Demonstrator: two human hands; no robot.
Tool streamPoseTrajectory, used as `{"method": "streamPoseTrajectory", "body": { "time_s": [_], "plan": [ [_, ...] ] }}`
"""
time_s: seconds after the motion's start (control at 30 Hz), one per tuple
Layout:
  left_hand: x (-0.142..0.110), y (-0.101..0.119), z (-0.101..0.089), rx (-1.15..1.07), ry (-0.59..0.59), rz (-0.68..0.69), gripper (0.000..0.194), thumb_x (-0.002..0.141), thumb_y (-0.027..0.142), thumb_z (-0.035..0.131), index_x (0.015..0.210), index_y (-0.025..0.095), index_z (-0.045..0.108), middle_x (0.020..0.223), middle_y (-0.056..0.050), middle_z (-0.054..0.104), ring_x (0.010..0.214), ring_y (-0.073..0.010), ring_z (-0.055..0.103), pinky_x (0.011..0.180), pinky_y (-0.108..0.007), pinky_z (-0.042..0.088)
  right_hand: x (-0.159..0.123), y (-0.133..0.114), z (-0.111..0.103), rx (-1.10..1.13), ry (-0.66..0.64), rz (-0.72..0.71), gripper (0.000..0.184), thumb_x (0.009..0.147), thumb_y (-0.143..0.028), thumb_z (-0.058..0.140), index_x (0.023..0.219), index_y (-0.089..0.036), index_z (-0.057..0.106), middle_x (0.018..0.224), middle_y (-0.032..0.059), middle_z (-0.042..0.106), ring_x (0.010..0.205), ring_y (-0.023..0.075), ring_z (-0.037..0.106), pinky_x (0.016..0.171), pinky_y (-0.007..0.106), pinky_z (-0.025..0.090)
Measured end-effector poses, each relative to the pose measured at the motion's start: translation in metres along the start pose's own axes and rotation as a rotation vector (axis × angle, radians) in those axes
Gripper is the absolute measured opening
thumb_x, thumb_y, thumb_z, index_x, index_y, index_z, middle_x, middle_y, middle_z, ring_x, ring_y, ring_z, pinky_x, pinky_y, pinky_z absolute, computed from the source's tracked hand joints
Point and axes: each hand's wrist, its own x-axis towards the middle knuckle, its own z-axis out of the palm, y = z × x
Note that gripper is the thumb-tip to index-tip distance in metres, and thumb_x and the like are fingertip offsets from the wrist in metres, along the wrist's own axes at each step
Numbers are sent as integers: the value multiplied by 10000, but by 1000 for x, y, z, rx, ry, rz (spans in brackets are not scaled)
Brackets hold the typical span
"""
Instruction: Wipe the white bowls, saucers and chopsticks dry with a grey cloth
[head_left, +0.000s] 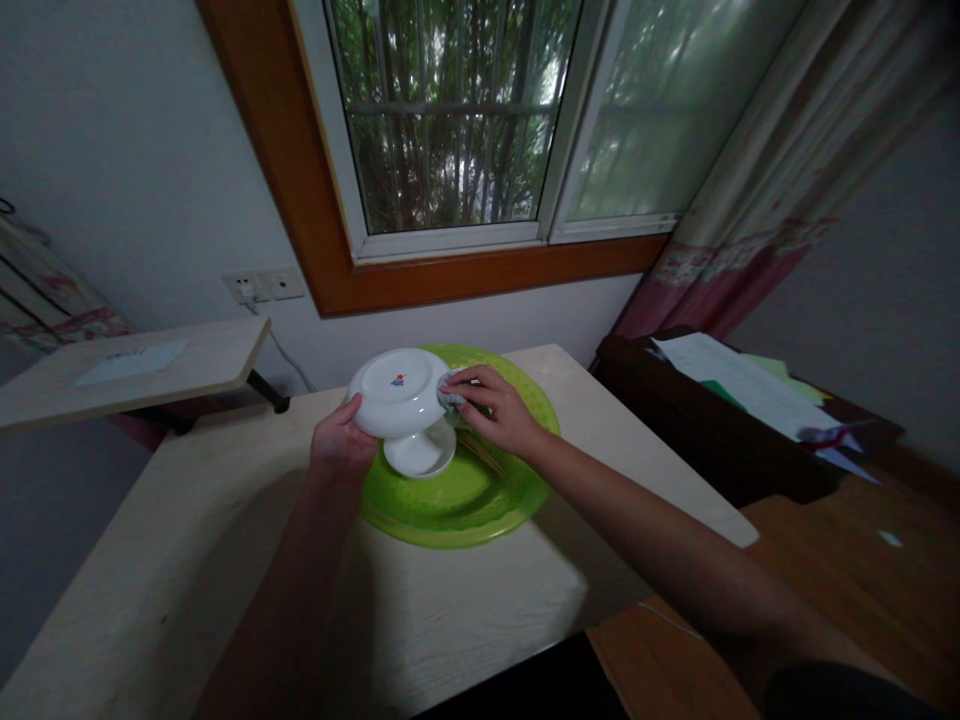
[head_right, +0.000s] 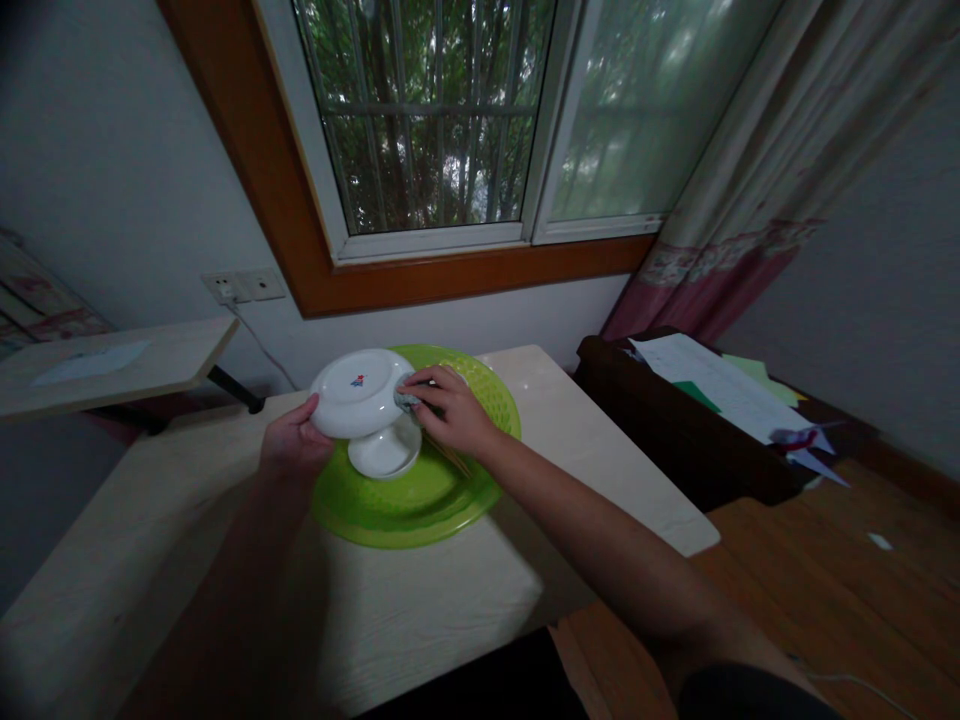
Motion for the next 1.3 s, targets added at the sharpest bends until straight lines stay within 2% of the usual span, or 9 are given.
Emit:
{"method": "streamPoseTrajectory", "body": {
  "time_s": [0.17, 0.27, 0.5, 0.63, 0.73, 0.87, 0.97, 1.1, 1.3],
  "plan": [
    [4, 0, -1, -5, 7, 4, 502, 936, 108, 478, 1434, 93, 543, 1327, -171, 677, 1291, -291, 606, 1127, -439, 472, -1, -12, 3, 24, -128, -172, 366, 907, -186, 580, 1235, -308, 688, 1171, 68, 680, 1093, 241, 616, 949, 489, 528],
    [5, -1, -3, -8, -24, -2, 493, 943, 120, 479, 1430, 83, 546, 1307, -173, 687, 1284, -289, 611, 1130, -443, 468, -2, -12, 5, 8, -135, -191, 380, 897, -176, 580, 1239, -304, 682, 1172, 67, 682, 1083, 242, 617, 939, 487, 532],
    [3, -2, -4, -2, -19, 9, 455, 920, 95, 506, 1365, 74, 595, 1311, -177, 684, 1304, -279, 596, 1137, -396, 463, 1, -1, 4, -89, 79, 7, 308, 939, -173, 553, 1185, -254, 720, 1154, 103, 686, 1090, 255, 623, 952, 491, 524],
    [3, -2, -4, -14, -41, 1, 466, 917, 96, 508, 1375, 92, 592, 1323, -170, 679, 1332, -284, 571, 1133, -406, 468, 2, 1, 3, -89, 120, 54, 309, 946, -173, 550, 1188, -259, 722, 1156, 102, 681, 1092, 255, 625, 957, 491, 527],
    [4, -1, -4, -23, -30, 0, 459, 938, 109, 487, 1385, 66, 580, 1322, -178, 677, 1349, -271, 556, 1136, -390, 463, 0, -3, 3, -68, 82, -32, 343, 937, -179, 554, 1229, -283, 699, 1191, 96, 672, 1116, 256, 618, 958, 497, 526],
    [6, 0, -3, -32, 1, 10, 459, 949, 100, 471, 1393, 21, 559, 1315, -193, 677, 1372, -259, 532, 1139, -354, 457, -3, -10, 4, -11, -62, -173, 400, 907, -184, 570, 1273, -315, 667, 1208, 76, 675, 1132, 253, 617, 974, 507, 521],
    [6, 1, -3, -30, 3, -5, 467, 952, 106, 466, 1405, 34, 555, 1313, -188, 680, 1351, -268, 552, 1133, -377, 467, -3, -12, 5, 7, -96, -199, 414, 900, -180, 565, 1276, -323, 662, 1208, 67, 680, 1133, 249, 620, 977, 509, 522],
    [4, 0, -5, -19, -39, -3, 484, 939, 115, 486, 1416, 70, 556, 1320, -182, 678, 1323, -277, 579, 1124, -410, 477, -1, -8, 3, -12, 32, -112, 377, 910, -167, 563, 1230, -314, 695, 1191, 70, 689, 1109, 251, 628, 967, 511, 521],
    [-1, -2, -3, 59, -151, 3, 501, 884, 80, 526, 1382, 94, 585, 1304, -185, 686, 1292, -309, 603, 1120, -460, 471, 3, 7, 0, -22, 173, 164, 302, 927, -155, 552, 1115, -270, 758, 1119, 76, 702, 1077, 237, 641, 973, 466, 527]
  ]
}}
